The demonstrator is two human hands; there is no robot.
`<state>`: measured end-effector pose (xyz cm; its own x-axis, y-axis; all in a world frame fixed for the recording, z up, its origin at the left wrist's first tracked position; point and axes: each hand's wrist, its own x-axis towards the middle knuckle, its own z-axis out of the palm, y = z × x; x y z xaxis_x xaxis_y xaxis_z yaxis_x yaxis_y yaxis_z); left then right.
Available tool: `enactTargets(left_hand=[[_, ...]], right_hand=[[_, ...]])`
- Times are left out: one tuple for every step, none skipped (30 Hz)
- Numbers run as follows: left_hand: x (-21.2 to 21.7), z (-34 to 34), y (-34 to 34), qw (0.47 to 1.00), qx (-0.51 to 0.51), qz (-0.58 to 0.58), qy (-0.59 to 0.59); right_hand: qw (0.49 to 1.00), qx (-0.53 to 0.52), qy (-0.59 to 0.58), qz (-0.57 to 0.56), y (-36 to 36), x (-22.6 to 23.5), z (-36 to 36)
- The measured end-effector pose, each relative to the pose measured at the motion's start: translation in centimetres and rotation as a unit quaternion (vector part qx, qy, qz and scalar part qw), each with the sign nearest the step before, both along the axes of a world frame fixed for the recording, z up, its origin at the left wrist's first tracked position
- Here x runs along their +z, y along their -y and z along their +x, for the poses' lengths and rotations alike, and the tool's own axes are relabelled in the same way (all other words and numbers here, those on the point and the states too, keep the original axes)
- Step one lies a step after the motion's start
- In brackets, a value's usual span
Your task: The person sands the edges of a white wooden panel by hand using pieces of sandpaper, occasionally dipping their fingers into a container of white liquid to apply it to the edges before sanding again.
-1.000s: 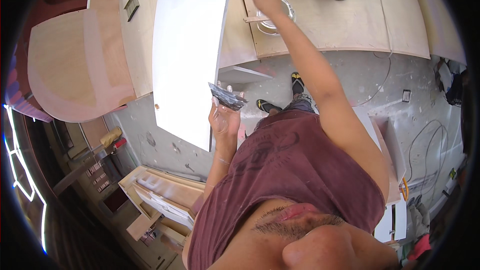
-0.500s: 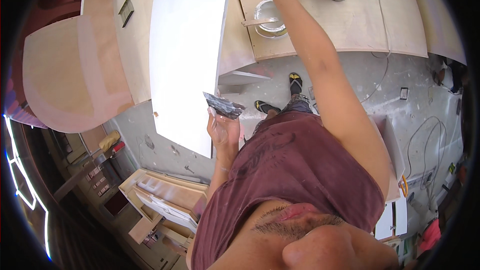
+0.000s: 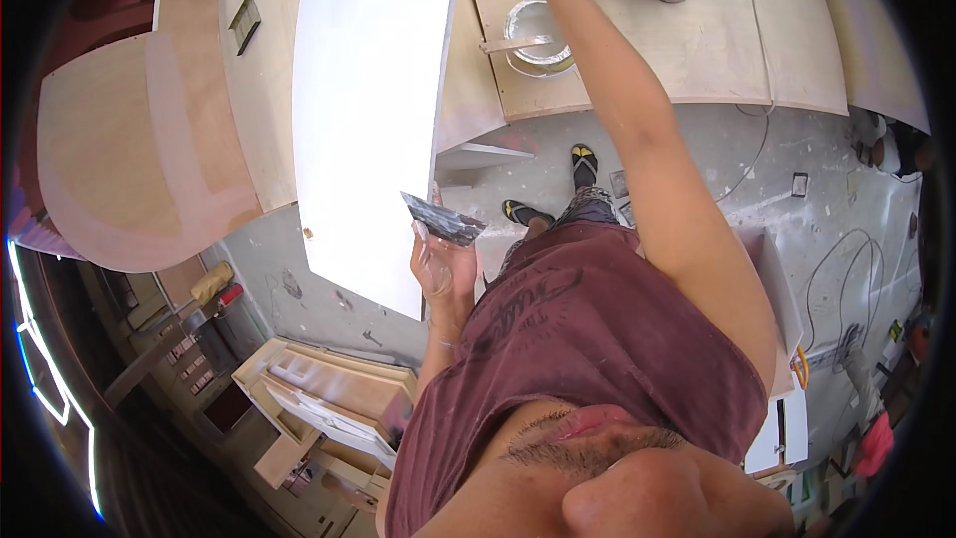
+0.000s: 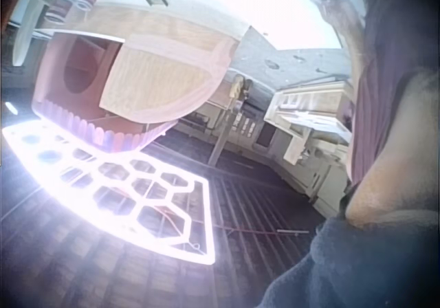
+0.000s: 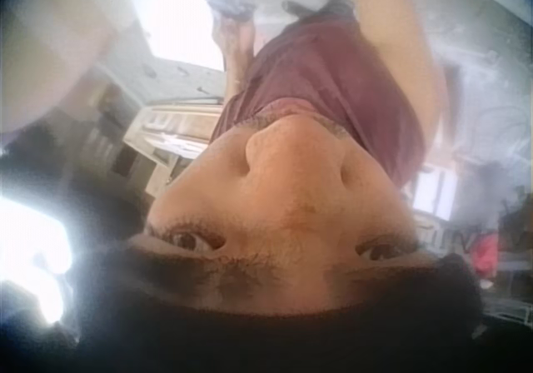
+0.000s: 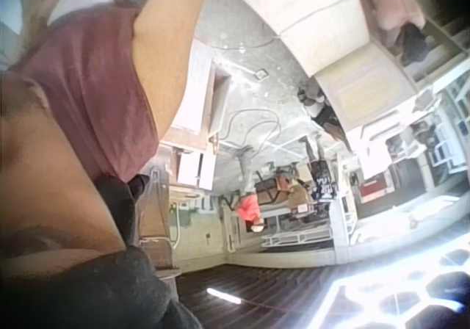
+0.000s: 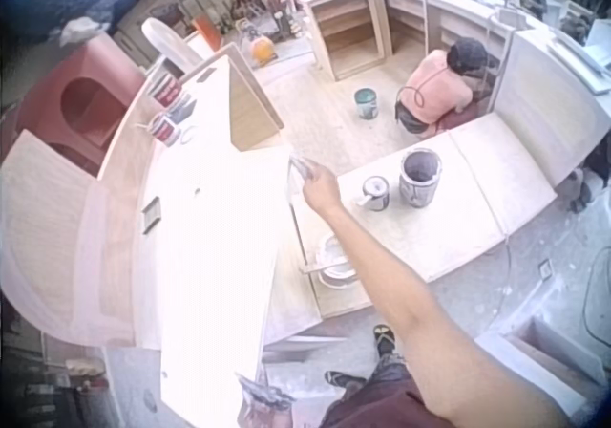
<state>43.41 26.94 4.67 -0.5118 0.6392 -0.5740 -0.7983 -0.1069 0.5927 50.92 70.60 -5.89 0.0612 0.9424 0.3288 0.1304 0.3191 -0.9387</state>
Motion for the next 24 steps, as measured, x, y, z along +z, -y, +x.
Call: enactTargets(left_hand=[[0.0, 0.1, -0.2, 1.0, 0.0, 0.0, 0.005], [-0.1, 0.0, -0.3, 1.0, -0.007, 0.002, 0.009], [-0.3, 0.0, -0.3, 1.0, -0.01, 0.008, 0.016], [-0.4, -0.2, 0.1, 1.0, 0.007, 0.008, 0.011], [-0.5, -0.3, 0.5, 1.0, 0.022, 0.001, 0.003], [-0.4, -0.3, 0.3, 1.0, 0.015, -0.003, 0.004], [-0.3, -0.2, 0.1, 1.0, 0.008, -0.009, 0.005], [-0.2, -0.1, -0.1, 1.0, 0.002, -0.008, 0.007], [-0.2, -0.1, -0.2, 1.0, -0.002, -0.009, 0.008], [-0.3, -0.2, -0.3, 1.0, -0.006, -0.01, 0.008], [-0.1, -0.3, 0.1, 1.0, 0.004, -0.009, 0.01], [0.0, -0.6, 0.4, 1.0, 0.016, -0.005, 0.014], [0.1, -0.4, 0.4, 1.0, 0.016, 0.002, 0.015], [-0.2, -0.2, 0.0, 1.0, 0.002, 0.004, 0.019], [-0.3, -0.2, -0.1, 1.0, -0.004, 0.003, 0.013], [-0.4, -0.2, 0.0, 1.0, -0.002, 0.002, 0.007], [-0.4, -0.1, 0.0, 1.0, 0.0, 0.002, 0.006], [-0.3, 0.0, -0.1, 1.0, 0.007, -0.004, -0.001], [-0.1, 0.0, -0.1, 1.0, 0.014, -0.009, -0.007], [0.0, 0.1, -0.2, 1.0, 0.015, -0.009, -0.008], [0.1, 0.1, -0.4, 1.0, 0.018, -0.006, -0.011], [0.1, 0.2, -0.2, 1.0, 0.022, -0.004, -0.014], [0.3, 0.4, -0.3, 0.999, 0.024, -0.009, -0.019], [0.2, 0.4, -0.6, 1.0, 0.019, -0.01, -0.014]], right_hand=[[1.0, -0.006, 0.004, 0.001, -0.7, 0.1, 1.0], [1.0, -0.027, 0.012, 0.002, -1.7, 0.2, 2.0], [0.999, -0.047, 0.02, 0.002, -2.6, 0.2, 2.7], [0.999, -0.032, 0.012, -0.005, -3.2, -1.2, 0.9], [1.0, -0.016, -0.012, 0.016, -2.9, -0.9, -0.8], [0.998, -0.022, -0.024, 0.047, -3.2, -0.4, -0.3], [0.998, -0.028, -0.021, 0.049, -3.1, -0.1, 0.3], [0.999, -0.038, 0.011, 0.011, -3.0, 0.0, 0.7], [0.998, -0.044, 0.042, -0.03, -2.5, 0.0, 0.7], [0.998, -0.045, 0.043, -0.031, -1.7, -0.2, 0.7], [0.999, -0.026, 0.02, -0.009, -0.4, -0.8, -0.4], [1.0, -0.006, -0.003, 0.012, 1.4, -0.8, -1.5], [1.0, 0.0, -0.011, 0.011, 3.2, -0.5, -1.4], [1.0, -0.007, -0.013, 0.011, 4.8, 0.0, -0.1], [0.999, 0.007, 0.015, -0.046, 6.6, 1.1, 0.7], [0.994, 0.028, 0.042, -0.102, 8.2, 1.8, 0.8], [0.993, 0.031, 0.041, -0.102, 9.1, 1.4, 0.4], [0.997, 0.034, 0.008, -0.075, 10.1, 0.8, 0.0], [0.998, 0.038, -0.025, -0.047, 10.5, 0.4, -0.2], [0.998, 0.038, -0.026, -0.047, 9.9, 0.1, -0.1], [1.0, 0.003, 0.0, -0.025, 8.5, 0.0, 0.1], [0.999, -0.032, 0.025, -0.004, 7.2, -0.1, 0.4], [0.999, -0.029, 0.021, -0.009, 5.2, -0.2, 0.6], [1.0, -0.023, -0.006, -0.003, 2.6, -0.1, 1.6]])
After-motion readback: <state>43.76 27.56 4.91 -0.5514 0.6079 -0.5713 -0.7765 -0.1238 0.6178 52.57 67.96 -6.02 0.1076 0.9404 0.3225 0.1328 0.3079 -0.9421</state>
